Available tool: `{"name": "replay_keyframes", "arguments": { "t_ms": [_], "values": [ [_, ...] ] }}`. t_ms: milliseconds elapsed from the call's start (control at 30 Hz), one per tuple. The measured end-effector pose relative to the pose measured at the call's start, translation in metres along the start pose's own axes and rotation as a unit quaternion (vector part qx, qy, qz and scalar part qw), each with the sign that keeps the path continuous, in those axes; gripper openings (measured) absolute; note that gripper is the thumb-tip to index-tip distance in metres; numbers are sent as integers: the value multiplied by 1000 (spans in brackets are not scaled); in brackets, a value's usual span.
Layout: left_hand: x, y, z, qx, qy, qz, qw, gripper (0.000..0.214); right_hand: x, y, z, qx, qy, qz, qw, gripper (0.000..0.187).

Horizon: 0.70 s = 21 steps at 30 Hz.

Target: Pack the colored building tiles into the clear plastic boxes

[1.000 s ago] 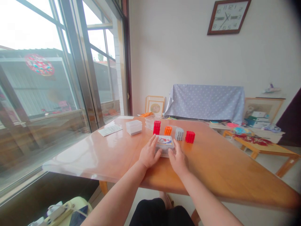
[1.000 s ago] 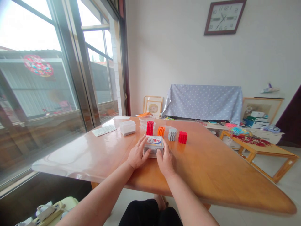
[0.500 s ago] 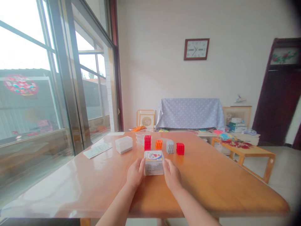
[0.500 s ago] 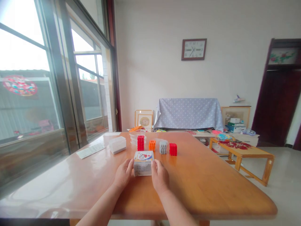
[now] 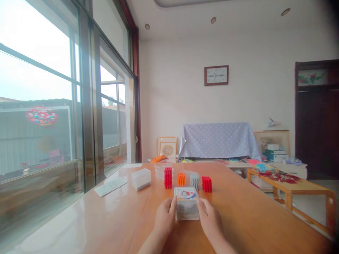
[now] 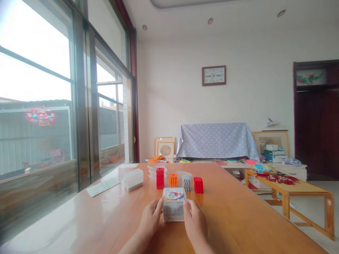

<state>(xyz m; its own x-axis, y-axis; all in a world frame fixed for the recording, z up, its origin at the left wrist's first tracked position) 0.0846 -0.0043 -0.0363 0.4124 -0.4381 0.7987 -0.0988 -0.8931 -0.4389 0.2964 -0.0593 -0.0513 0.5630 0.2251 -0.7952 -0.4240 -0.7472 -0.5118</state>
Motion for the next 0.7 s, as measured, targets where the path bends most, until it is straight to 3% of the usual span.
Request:
{"name": "replay_keyframes", "arguments": {
  "t_ms": [200, 500, 700],
  "values": [
    [20, 0, 61, -68, 66, 2, 995, 62, 32, -12, -54, 71, 72, -9, 995, 46],
    [69, -2, 164, -183, 197, -53, 962, 71, 92, -41, -135, 174, 75, 39, 981, 48],
    [72, -16, 221, -156, 260, -103, 947, 69, 124, -67, -169, 221, 79, 30, 972, 46]
  ]
}}
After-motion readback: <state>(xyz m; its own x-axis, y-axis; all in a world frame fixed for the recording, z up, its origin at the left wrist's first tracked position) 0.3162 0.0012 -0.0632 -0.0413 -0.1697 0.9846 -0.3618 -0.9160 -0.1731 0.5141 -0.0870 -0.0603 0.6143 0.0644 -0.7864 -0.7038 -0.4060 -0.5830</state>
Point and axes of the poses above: each hand's wrist, its own y-axis away from the middle knuckle, its own z-axis out of the palm, x = y × z, the point moved 7 cm from there along -y, towards the middle knuckle, and after that the axes turned 3 degrees about x, right-handed, at the moved point
